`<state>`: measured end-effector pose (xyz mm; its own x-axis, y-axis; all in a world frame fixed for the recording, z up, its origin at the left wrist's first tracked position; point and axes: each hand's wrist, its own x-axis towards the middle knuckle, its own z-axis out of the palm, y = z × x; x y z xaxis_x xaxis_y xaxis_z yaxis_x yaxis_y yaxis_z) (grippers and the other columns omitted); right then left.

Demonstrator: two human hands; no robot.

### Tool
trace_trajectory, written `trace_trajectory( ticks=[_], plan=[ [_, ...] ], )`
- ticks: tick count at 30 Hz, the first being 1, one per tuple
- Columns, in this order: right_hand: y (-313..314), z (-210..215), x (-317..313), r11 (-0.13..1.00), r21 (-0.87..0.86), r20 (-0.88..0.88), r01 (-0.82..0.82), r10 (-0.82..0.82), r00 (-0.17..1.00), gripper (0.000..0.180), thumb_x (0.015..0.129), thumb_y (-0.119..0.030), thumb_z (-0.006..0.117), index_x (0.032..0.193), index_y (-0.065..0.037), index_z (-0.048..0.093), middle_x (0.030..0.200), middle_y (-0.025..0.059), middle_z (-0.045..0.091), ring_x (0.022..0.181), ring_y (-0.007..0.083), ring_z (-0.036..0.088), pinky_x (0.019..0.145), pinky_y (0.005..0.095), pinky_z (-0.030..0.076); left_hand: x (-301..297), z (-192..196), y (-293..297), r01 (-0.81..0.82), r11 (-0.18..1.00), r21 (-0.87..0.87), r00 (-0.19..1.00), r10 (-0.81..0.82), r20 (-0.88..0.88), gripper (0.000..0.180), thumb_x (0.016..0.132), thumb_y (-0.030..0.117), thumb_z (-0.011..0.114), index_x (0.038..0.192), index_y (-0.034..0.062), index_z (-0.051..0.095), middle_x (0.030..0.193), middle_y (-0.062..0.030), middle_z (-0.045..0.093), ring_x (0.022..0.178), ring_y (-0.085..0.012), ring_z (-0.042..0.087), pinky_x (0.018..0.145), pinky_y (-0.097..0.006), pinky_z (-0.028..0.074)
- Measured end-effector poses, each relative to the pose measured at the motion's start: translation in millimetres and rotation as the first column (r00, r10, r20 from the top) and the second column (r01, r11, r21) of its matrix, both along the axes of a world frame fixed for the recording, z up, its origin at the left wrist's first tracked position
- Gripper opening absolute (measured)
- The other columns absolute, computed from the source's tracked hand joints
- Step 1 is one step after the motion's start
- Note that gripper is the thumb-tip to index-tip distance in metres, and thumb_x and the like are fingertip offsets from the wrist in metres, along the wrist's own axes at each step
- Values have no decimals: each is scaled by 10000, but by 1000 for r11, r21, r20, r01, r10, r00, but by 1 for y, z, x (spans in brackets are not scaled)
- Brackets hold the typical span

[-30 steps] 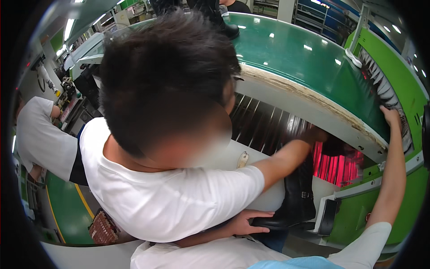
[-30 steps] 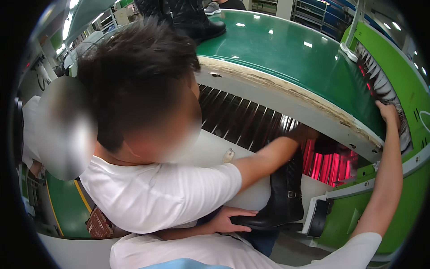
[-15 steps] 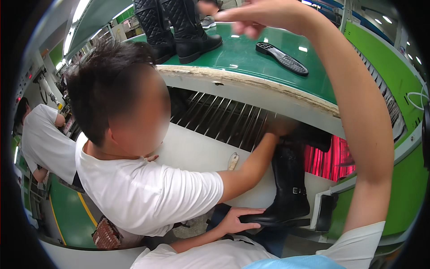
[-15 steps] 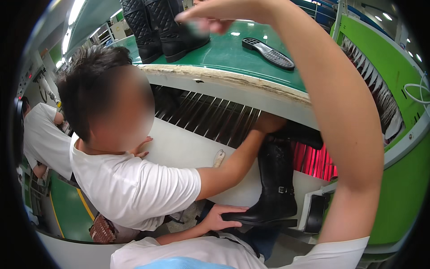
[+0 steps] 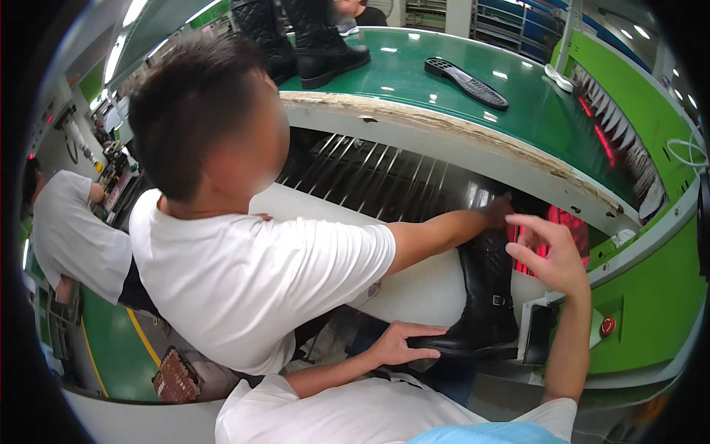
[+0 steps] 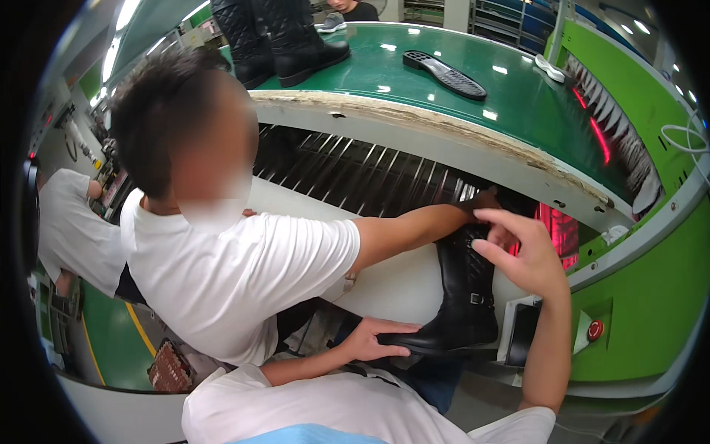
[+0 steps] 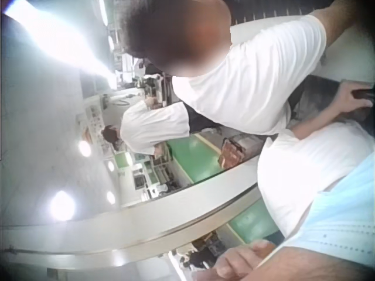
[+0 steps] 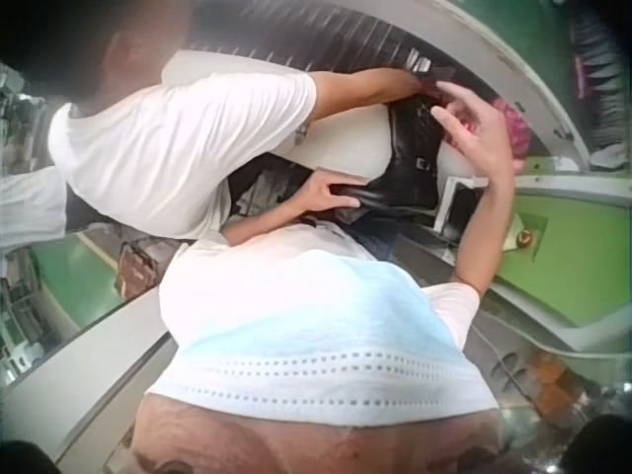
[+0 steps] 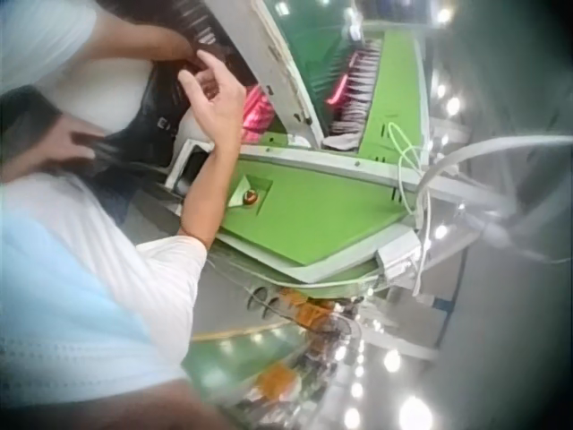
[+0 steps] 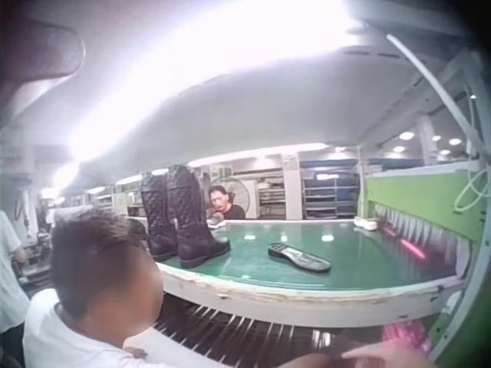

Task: The person repeatedly rubs black boots against a rotating brush on a green machine to polish them. They handle the boots one at a time, adjusting their position to ensure the brush contacts different surfaces, then place them on a conveyor belt.

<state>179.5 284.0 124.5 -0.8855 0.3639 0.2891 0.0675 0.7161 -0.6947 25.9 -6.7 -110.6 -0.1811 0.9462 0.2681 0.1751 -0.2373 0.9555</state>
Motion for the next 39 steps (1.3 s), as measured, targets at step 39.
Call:
trace_trajectory(
  ticks=[39],
  plan=[
    [-135,35,-47,792,366,-70,-489,547,834,375,864,-296,863,1146,-71,759,997,124,755,944,346,761,790,494,609,25,4,0,-247,969,21,966,244,84,495,885,141,960,1344,25,816,1278,-144,840,1241,-270,768,1124,-399,565]
  ],
)
